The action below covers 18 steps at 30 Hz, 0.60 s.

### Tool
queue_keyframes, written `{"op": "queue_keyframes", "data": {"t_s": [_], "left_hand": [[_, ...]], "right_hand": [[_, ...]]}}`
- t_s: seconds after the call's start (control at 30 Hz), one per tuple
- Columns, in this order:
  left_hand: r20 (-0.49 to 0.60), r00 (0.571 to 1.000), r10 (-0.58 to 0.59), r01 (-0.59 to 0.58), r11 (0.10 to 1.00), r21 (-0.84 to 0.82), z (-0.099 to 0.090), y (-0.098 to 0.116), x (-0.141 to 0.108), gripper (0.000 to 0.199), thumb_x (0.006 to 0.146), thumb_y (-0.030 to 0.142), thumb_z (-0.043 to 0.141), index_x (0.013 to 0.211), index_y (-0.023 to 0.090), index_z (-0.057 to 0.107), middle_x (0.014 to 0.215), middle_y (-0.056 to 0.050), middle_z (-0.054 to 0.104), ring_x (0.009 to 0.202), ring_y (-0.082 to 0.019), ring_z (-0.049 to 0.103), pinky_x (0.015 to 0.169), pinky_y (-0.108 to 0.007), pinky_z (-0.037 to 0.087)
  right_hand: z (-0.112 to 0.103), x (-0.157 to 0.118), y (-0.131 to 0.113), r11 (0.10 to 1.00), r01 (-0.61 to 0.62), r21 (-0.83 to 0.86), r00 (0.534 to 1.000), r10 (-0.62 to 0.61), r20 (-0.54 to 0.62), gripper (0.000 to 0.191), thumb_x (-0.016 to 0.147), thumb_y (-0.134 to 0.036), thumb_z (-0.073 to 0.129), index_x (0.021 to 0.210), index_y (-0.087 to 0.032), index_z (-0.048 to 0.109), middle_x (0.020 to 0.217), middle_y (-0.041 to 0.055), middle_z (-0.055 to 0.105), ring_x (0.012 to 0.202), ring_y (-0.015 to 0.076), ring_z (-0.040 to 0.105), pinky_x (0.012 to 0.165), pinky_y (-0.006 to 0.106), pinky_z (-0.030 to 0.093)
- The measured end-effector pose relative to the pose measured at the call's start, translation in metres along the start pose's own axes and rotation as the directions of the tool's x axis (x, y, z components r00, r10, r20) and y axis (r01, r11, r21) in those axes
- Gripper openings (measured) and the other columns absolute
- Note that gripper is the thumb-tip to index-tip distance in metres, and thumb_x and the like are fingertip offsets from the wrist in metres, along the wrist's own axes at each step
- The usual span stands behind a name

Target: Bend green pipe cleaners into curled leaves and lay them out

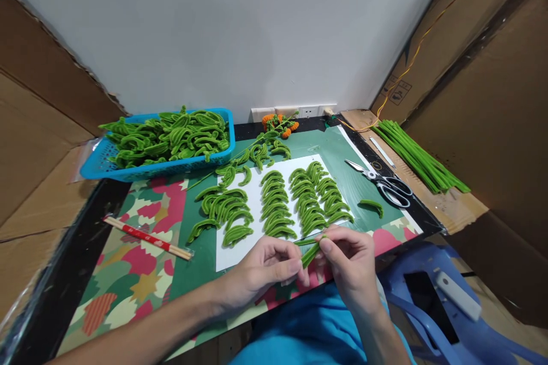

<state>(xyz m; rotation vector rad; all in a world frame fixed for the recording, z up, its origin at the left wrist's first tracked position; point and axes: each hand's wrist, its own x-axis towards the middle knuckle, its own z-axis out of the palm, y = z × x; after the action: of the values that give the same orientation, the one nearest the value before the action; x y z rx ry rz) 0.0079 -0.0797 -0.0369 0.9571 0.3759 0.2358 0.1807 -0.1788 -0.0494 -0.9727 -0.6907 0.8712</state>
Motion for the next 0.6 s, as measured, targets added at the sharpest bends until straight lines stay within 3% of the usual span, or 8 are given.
{"op": "queue_keyframes", "data": {"t_s": [0.17, 0.27, 0.37, 0.47, 0.6], "left_hand": [[-0.021, 1.0, -0.011, 0.012, 1.0, 0.02, 0.0009, 0.0028, -0.001, 0.036, 0.093, 0.045, 0.089, 0.08, 0.013, 0.079, 0.082, -0.009, 0.079, 0.073, -0.015, 0.062, 0.069, -0.024, 0.045], [-0.016, 1.0, -0.012, 0.012, 1.0, 0.018, 0.0003, 0.0017, -0.0006, 0.041, 0.09, 0.048, 0.092, 0.076, 0.013, 0.076, 0.075, -0.008, 0.076, 0.065, -0.012, 0.058, 0.062, -0.023, 0.04], [-0.082, 0.996, -0.039, 0.04, 0.999, 0.013, 0.0021, -0.0004, -0.0002, 0.045, 0.085, 0.053, 0.096, 0.079, 0.013, 0.076, 0.066, -0.004, 0.07, 0.055, -0.009, 0.053, 0.055, -0.021, 0.035], [-0.134, 0.989, -0.061, 0.058, 0.998, -0.027, 0.0054, -0.0011, 0.0002, 0.049, 0.084, 0.058, 0.095, 0.09, 0.014, 0.076, 0.067, -0.001, 0.068, 0.057, -0.01, 0.057, 0.057, -0.02, 0.043], [-0.098, 0.995, -0.024, 0.025, 1.0, 0.005, 0.0062, -0.0017, 0.0, 0.046, 0.088, 0.055, 0.092, 0.086, 0.013, 0.073, 0.074, 0.0, 0.064, 0.06, -0.009, 0.057, 0.058, -0.019, 0.045]], "right_hand": [[0.0029, -0.0056, 0.0043, 1.0, 0.004, -0.01, 0.999, -0.005, -0.036, 0.015, 0.091, -0.035, 0.091, 0.085, -0.022, 0.087, 0.068, 0.0016, 0.076, 0.052, 0.0134, 0.067, 0.05, 0.023, 0.056], [0.0043, -0.008, 0.0055, 1.0, -0.001, 0.004, 0.999, 0.002, -0.053, 0.016, 0.092, -0.036, 0.09, 0.084, -0.022, 0.086, 0.067, 0.0011, 0.075, 0.048, 0.0127, 0.065, 0.047, 0.023, 0.056], [0.005, -0.0066, 0.0033, 1.0, 0.0, 0.024, 0.998, 0.002, -0.066, 0.016, 0.091, -0.036, 0.091, 0.084, -0.023, 0.086, 0.066, 0.0008, 0.075, 0.045, 0.0116, 0.062, 0.046, 0.022, 0.056], [0.0049, -0.0035, -0.0015, 0.999, 0.008, 0.043, 0.997, -0.004, -0.075, 0.019, 0.088, -0.04, 0.093, 0.082, -0.024, 0.086, 0.064, 0.0003, 0.073, 0.046, 0.0118, 0.062, 0.044, 0.022, 0.053], [0.0045, -0.0028, -0.004, 0.998, 0.016, 0.06, 0.996, -0.011, -0.083, 0.02, 0.088, -0.04, 0.093, 0.08, -0.024, 0.086, 0.064, 0.0004, 0.072, 0.047, 0.012, 0.062, 0.045, 0.022, 0.053]]}}
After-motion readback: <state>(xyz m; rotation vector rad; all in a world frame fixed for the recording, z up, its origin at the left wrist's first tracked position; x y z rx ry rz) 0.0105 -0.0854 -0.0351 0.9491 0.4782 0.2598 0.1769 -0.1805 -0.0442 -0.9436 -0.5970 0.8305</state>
